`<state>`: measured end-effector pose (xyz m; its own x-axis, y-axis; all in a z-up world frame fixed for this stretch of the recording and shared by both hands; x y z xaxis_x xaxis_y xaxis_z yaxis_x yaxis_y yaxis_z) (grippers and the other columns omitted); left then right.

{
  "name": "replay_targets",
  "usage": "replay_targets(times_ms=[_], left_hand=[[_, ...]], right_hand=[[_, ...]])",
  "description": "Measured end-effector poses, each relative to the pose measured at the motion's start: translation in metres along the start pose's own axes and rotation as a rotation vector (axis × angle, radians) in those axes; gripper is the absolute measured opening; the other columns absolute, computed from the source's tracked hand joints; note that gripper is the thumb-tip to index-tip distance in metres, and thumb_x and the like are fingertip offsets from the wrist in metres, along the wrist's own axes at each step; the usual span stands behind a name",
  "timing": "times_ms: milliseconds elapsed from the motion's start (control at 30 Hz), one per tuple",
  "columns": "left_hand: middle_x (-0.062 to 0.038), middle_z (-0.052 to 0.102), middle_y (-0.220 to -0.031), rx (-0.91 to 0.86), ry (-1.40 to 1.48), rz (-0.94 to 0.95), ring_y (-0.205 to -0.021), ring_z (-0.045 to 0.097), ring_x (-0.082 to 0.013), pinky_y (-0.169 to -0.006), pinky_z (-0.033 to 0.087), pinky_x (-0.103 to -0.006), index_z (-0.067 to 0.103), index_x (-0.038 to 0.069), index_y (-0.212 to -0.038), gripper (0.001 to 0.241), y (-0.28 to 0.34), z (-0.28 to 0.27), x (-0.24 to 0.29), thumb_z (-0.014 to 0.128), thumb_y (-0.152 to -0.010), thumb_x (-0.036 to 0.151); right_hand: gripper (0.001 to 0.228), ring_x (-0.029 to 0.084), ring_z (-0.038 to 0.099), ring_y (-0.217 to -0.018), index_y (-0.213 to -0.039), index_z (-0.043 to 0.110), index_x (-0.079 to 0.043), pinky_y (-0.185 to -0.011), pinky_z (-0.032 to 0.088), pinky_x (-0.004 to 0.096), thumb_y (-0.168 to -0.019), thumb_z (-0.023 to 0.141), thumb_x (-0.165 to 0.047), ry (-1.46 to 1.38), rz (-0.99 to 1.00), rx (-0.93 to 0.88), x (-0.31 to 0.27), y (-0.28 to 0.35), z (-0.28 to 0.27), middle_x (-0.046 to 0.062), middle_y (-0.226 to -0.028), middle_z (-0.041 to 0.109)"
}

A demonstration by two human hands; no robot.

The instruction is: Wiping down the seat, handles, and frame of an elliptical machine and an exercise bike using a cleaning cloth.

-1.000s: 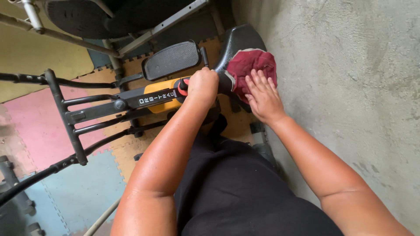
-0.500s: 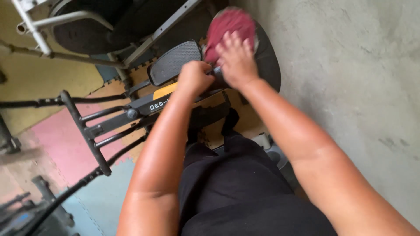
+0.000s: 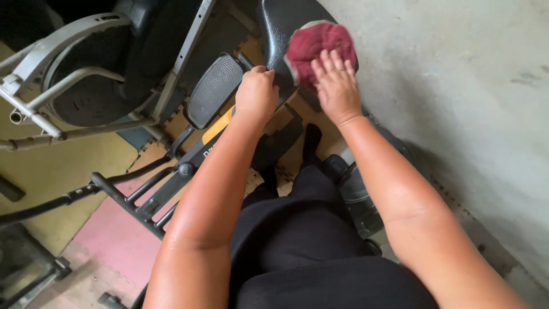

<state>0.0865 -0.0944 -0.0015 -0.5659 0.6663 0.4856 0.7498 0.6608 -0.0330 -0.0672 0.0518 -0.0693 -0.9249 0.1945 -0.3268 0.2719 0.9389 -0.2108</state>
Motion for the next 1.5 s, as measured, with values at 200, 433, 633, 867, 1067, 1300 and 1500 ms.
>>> replay_targets(times_ms=[200,433,633,867,1067,1300,1500], left_hand=[[-0.018,0.069,-0.105,-0.164,-0.032,-0.059,-0.099,0.067,-0.0385,-0.086,0.055,-0.0472,0.075,0.005,-0.102,0.024,-0.002,0.009,-0.027,0.076,-0.079,0.012],[-0.021,0.067,-0.102,-0.184,-0.016,-0.051,-0.097,0.067,-0.0397,-0.084,0.054,-0.0483,0.074,0.004,-0.105,0.026,0.003,0.006,-0.027,0.077,-0.081,0.015],[-0.020,0.067,-0.104,-0.238,-0.071,-0.071,-0.097,0.067,-0.0392,-0.086,0.054,-0.0478,0.075,0.004,-0.100,0.020,-0.003,0.012,-0.030,0.075,-0.083,0.015],[-0.021,0.069,-0.100,-0.200,-0.038,-0.053,-0.096,0.067,-0.0401,-0.087,0.054,-0.0485,0.076,0.004,-0.094,0.020,-0.007,0.011,-0.033,0.067,-0.089,0.021],[-0.024,0.073,-0.091,-0.287,0.091,-0.309,-0.092,0.069,-0.0412,-0.090,0.053,-0.0486,0.077,0.005,-0.093,0.047,-0.021,0.007,-0.049,0.050,-0.103,0.042],[-0.022,0.073,-0.083,-0.277,0.099,-0.284,-0.083,0.072,-0.0402,-0.082,0.057,-0.0474,0.079,0.006,-0.090,0.043,-0.014,-0.011,-0.027,0.058,-0.095,0.043],[-0.021,0.072,-0.081,-0.236,0.127,-0.278,-0.082,0.071,-0.0400,-0.080,0.056,-0.0483,0.080,0.006,-0.089,0.044,-0.010,-0.004,-0.031,0.059,-0.097,0.043]], right_hand=[[0.048,0.039,0.030,-0.157,-0.154,0.055,-0.008,-0.130,0.031,0.044,-0.106,0.060,-0.013,-0.136,0.384,0.326,0.011,0.028,0.027,0.018,-0.167,0.038],[0.040,0.027,0.068,-0.107,-0.141,0.059,-0.007,-0.093,0.055,0.037,-0.108,0.052,-0.028,-0.911,1.082,0.812,0.060,0.023,0.075,0.012,-0.120,0.073],[0.031,0.021,0.058,-0.063,-0.099,0.063,-0.009,-0.049,0.042,0.038,-0.104,0.049,-0.036,-1.446,1.462,0.985,0.039,0.019,0.089,0.007,-0.080,0.058],[0.027,0.022,0.071,-0.086,-0.108,0.065,-0.004,-0.074,0.059,0.040,-0.102,0.051,-0.025,-1.661,1.586,0.857,-0.049,-0.031,0.160,0.010,-0.101,0.071],[0.035,0.022,0.064,-0.095,-0.127,0.054,-0.002,-0.082,0.055,0.041,-0.100,0.052,-0.024,-1.915,1.361,0.544,-0.153,-0.031,0.111,0.010,-0.111,0.065],[0.038,0.023,0.066,-0.095,-0.130,0.052,-0.009,-0.085,0.055,0.044,-0.105,0.050,-0.038,-2.033,1.456,0.564,-0.093,-0.019,0.117,0.008,-0.110,0.065],[0.038,0.023,0.063,-0.088,-0.126,0.055,-0.008,-0.075,0.052,0.042,-0.106,0.051,-0.040,-2.031,1.219,0.559,-0.070,-0.011,0.144,0.007,-0.104,0.063]])
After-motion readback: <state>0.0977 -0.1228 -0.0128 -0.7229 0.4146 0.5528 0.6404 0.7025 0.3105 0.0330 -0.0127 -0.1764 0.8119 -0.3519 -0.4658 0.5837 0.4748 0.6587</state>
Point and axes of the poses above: each hand's wrist, its own y-axis away from the middle knuckle, its own z-axis out of the palm, x = y × z, the point moved 4 cm from there along -y, towards the middle knuckle
